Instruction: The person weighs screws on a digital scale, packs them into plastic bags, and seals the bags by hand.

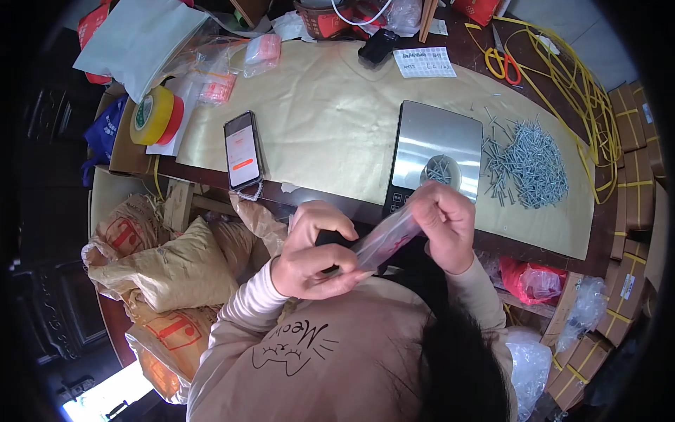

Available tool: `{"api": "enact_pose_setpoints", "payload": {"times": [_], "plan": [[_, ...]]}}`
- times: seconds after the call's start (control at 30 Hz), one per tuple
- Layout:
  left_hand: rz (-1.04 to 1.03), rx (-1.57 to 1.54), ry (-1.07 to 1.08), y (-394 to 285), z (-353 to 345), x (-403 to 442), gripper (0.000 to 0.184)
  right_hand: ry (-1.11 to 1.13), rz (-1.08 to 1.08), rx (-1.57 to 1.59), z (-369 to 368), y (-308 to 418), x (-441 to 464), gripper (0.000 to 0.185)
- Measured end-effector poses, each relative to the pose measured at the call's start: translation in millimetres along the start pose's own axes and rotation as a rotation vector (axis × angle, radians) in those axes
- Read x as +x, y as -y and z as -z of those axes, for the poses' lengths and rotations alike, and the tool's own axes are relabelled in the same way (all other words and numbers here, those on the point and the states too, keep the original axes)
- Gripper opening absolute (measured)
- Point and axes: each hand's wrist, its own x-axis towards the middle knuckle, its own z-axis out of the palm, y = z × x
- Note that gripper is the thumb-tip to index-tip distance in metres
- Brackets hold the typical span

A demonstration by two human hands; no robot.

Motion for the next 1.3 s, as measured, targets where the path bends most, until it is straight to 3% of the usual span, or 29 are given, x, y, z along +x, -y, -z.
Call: {"api": "enact_pose_setpoints", "payload": {"times": [0.2, 0.3, 0.4, 0.5, 0.53, 0.6, 0.73, 0.87, 0.9, 0.93, 0.97, 1.0, 1.1, 1.17, 1.3], "plan": [[-0.114, -0.087, 0.190, -6, 14, 2, 0.018, 0.263, 0.020, 0.188, 4, 16, 3, 0.015], [-0.160, -0.063, 0.233, -12, 16, 9, 0.022, 0.618, 0.214, 0.060, 6, 34, 19, 0.012], [-0.222, -0.062, 0.293, -18, 17, 14, 0.022, 0.823, 0.362, -0.089, 1, 42, 25, 0.014], [-0.200, -0.163, 0.404, -21, 25, 18, 0.020, 0.885, 0.377, -0.189, 7, 52, 28, 0.016], [-0.198, -0.256, 0.454, -21, 31, 20, 0.015, 0.808, 0.389, -0.173, 16, 50, 28, 0.017], [-0.193, -0.349, 0.429, -18, 36, 19, 0.013, 0.710, 0.416, -0.137, 27, 48, 28, 0.022], [-0.215, -0.396, 0.463, -16, 30, 19, 0.014, 0.787, 0.326, -0.178, 26, 50, 27, 0.019], [-0.083, -0.459, 0.423, -8, 34, 12, 0.013, 0.740, 0.375, -0.277, 12, 48, 15, 0.015], [0.007, -0.430, 0.284, -2, 35, 5, 0.009, 0.718, 0.394, -0.286, 11, 48, 12, 0.015], [0.094, -0.401, 0.145, 8, 35, -5, 0.009, 0.696, 0.413, -0.296, 10, 48, 9, 0.014], [0.262, -0.169, -0.046, 19, 35, -22, 0.018, 0.673, 0.432, -0.307, 9, 49, 7, 0.014], [0.571, 0.027, -0.244, 30, 33, -31, 0.025, 0.661, 0.424, -0.274, 10, 51, 6, 0.013], [0.525, 0.834, -0.371, 95, 53, -80, 0.039, 0.634, 0.400, -0.312, 16, 54, 0, 0.013], [0.469, 1.036, -0.358, 110, 61, -95, 0.050, 0.621, 0.411, -0.337, 20, 52, -2, 0.014], [0.526, 1.127, -0.379, 123, 61, -104, 0.061, 0.601, 0.413, -0.352, 25, 52, -4, 0.015]]}}
